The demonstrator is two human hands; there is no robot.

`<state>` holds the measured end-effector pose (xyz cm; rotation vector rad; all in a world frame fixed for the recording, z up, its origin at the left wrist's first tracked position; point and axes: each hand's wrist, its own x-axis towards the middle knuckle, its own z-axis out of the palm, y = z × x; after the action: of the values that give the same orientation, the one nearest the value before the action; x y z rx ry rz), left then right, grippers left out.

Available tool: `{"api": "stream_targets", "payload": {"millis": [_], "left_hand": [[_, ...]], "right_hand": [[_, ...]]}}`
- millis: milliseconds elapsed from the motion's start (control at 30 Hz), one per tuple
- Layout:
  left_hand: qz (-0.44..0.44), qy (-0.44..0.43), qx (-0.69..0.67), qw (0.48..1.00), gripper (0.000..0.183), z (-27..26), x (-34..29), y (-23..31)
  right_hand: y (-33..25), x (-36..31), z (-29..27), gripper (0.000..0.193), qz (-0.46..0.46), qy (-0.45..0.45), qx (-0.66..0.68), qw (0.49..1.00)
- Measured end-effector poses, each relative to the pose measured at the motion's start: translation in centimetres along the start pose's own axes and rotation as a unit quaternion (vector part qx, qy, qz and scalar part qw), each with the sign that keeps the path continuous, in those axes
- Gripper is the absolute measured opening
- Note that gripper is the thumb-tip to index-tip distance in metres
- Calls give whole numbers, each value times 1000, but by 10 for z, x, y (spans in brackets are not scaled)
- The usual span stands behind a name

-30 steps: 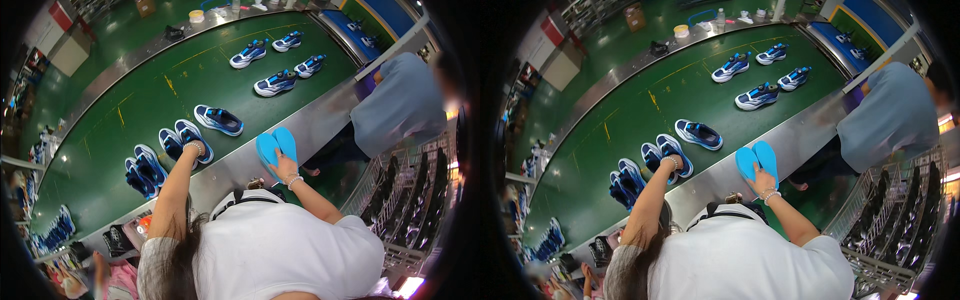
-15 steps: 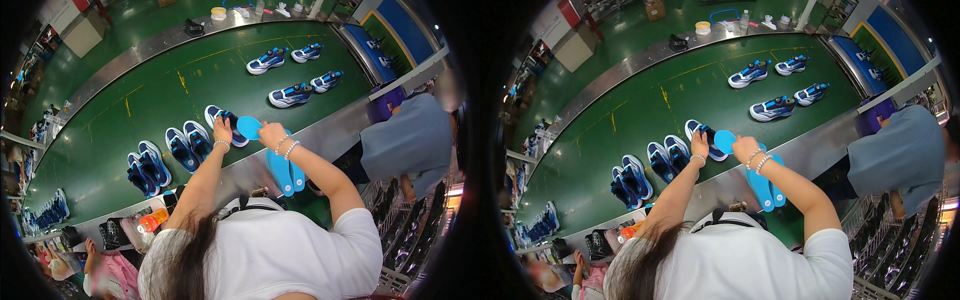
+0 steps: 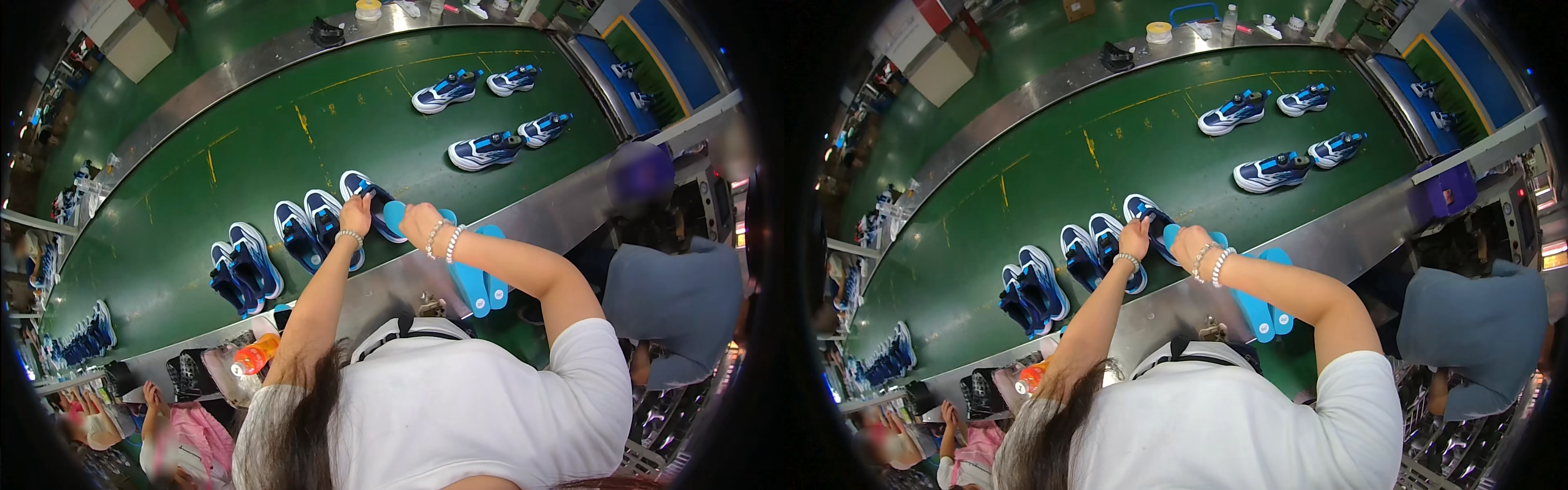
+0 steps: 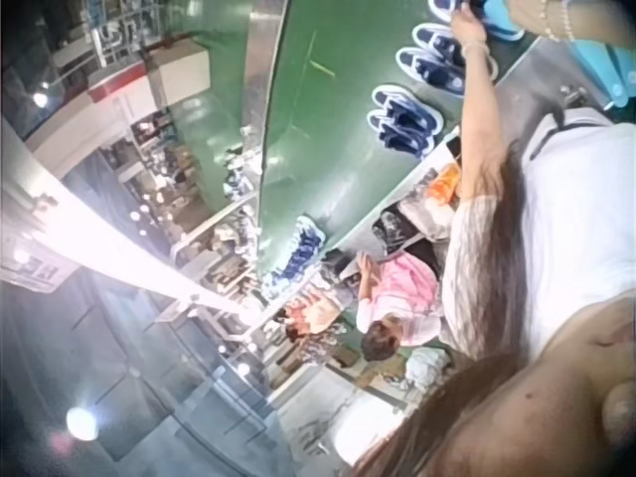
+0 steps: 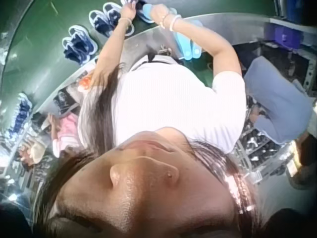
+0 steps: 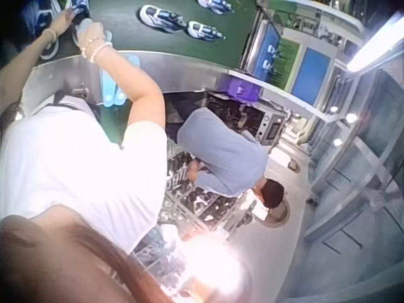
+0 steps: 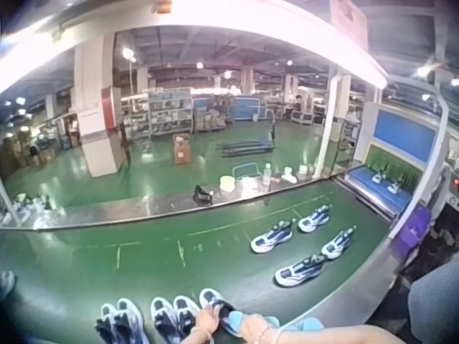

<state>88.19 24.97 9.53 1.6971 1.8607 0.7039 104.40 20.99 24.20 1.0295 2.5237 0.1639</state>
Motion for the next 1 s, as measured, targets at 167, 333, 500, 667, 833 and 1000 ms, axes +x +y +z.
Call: {"api": "stream_targets", "payload": {"millis": [167, 333, 500, 667, 833, 1000], "left_hand": [[27, 8, -26, 999, 44, 2, -8, 2], [41, -40, -4, 998, 39, -1, -7, -7], [57, -69, -16, 996, 34, -9, -9, -1], [42, -88, -23, 995, 30, -10, -13, -6], [124, -43, -29, 991, 27, 2, -18, -9], [70, -15, -12, 997, 30, 1, -24, -28]], "right_hand": [[-8, 22, 32, 10, 3, 29, 74, 997], [-40, 66, 73, 14, 105, 63, 190, 974], [-58, 100, 110, 19, 267, 94, 322, 903], [-65, 131, 139, 26, 326, 61, 440, 834], [-78, 155, 181, 31, 306, 127, 534, 778], [-76, 140, 139, 37, 351, 72, 624, 695]]}}
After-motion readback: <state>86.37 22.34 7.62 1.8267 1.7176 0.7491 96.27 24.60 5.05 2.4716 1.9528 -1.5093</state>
